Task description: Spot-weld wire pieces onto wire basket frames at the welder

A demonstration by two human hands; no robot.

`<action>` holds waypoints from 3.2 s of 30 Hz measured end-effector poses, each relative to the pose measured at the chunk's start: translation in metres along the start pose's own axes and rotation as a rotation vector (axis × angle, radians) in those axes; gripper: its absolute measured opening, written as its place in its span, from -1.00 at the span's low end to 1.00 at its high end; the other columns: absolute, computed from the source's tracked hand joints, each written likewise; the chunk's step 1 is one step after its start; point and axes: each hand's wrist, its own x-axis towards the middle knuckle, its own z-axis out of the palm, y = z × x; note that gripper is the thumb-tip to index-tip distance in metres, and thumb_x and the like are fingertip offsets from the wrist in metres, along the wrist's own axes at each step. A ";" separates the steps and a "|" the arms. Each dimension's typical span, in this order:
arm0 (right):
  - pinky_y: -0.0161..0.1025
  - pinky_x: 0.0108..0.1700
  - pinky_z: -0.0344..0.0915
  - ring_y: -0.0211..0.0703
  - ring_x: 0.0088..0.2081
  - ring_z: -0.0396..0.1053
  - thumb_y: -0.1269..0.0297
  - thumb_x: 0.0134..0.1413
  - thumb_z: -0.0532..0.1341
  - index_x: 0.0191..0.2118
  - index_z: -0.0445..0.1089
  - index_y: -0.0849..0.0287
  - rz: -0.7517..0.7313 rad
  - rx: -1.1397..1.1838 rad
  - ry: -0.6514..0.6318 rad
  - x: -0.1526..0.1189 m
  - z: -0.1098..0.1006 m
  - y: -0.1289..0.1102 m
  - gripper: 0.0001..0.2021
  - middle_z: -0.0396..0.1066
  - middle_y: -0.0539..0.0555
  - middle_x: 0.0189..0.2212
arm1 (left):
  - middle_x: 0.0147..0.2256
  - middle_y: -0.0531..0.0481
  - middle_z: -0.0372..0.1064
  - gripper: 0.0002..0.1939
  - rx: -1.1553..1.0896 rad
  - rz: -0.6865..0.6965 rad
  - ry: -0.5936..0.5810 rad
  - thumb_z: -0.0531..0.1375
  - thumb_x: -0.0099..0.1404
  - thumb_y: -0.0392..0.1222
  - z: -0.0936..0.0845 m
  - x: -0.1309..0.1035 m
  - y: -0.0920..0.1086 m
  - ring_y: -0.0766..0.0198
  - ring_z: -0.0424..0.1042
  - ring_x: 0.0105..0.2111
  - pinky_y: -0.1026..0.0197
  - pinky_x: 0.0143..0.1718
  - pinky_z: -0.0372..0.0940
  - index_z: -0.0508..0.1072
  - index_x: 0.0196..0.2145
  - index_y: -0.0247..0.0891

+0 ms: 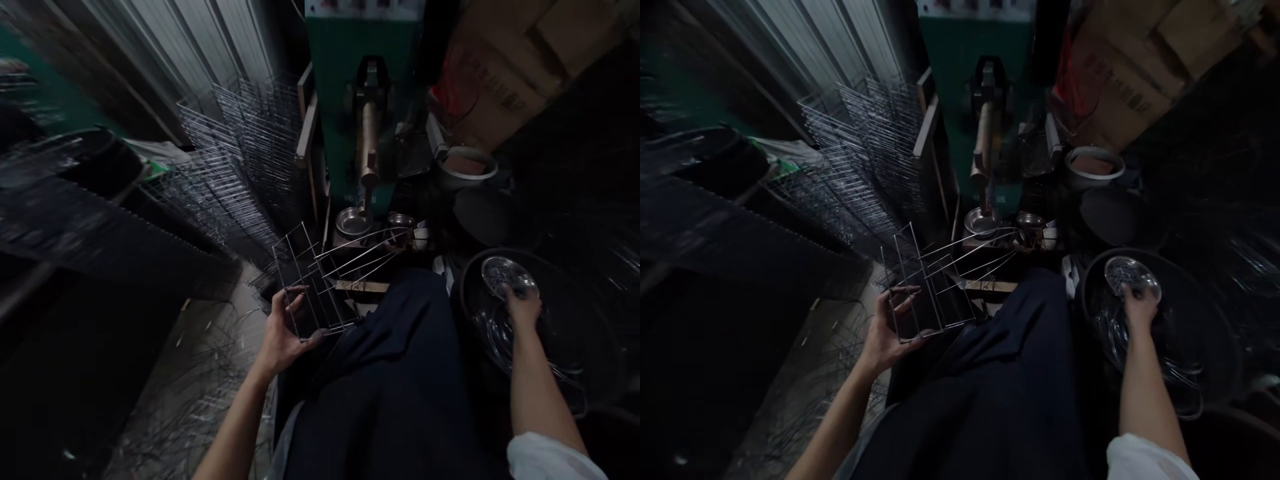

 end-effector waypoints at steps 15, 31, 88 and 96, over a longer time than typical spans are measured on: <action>-0.19 -0.39 0.32 -0.06 -0.45 0.37 -0.40 -0.18 0.32 -0.36 0.37 0.15 0.090 0.549 -0.076 -0.151 -0.029 -0.045 -0.38 0.43 0.06 -0.50 | 0.17 -0.20 0.32 -0.15 -0.040 0.125 -0.035 0.52 0.01 -0.09 -0.003 -0.014 0.000 -0.13 0.52 0.11 -0.18 0.01 0.55 0.14 0.13 -0.06; -0.30 -0.43 0.41 -0.17 -0.46 0.42 0.00 0.07 0.44 -0.19 0.52 0.14 -0.104 0.953 -0.344 -0.111 -0.064 -0.185 -0.67 0.49 0.04 -0.41 | 0.00 -0.13 0.51 -0.16 0.225 0.095 -0.083 0.45 0.03 -0.12 0.006 0.033 0.001 0.01 0.61 -0.05 -0.05 0.00 0.52 0.12 0.17 -0.07; 0.07 0.15 0.17 0.05 -0.02 0.51 0.29 0.44 0.14 -0.07 0.51 0.07 -1.108 0.411 -0.300 -0.056 0.077 -0.386 -0.83 0.57 0.14 -0.09 | 0.10 -0.22 0.43 -0.12 0.107 0.077 -0.204 0.44 -0.04 -0.26 -0.037 0.181 -0.063 -0.17 0.45 0.19 -0.20 0.15 0.42 0.19 0.21 -0.12; 0.09 0.10 0.35 0.08 -0.07 0.52 0.17 0.44 0.12 -0.12 0.50 -0.02 -1.039 0.493 -0.357 -0.042 0.083 -0.401 -0.81 0.58 0.01 -0.14 | 0.11 -0.22 0.40 -0.17 0.003 0.050 -0.284 0.45 -0.03 -0.26 -0.044 0.214 -0.061 -0.12 0.48 0.15 -0.21 0.12 0.43 0.22 0.16 -0.12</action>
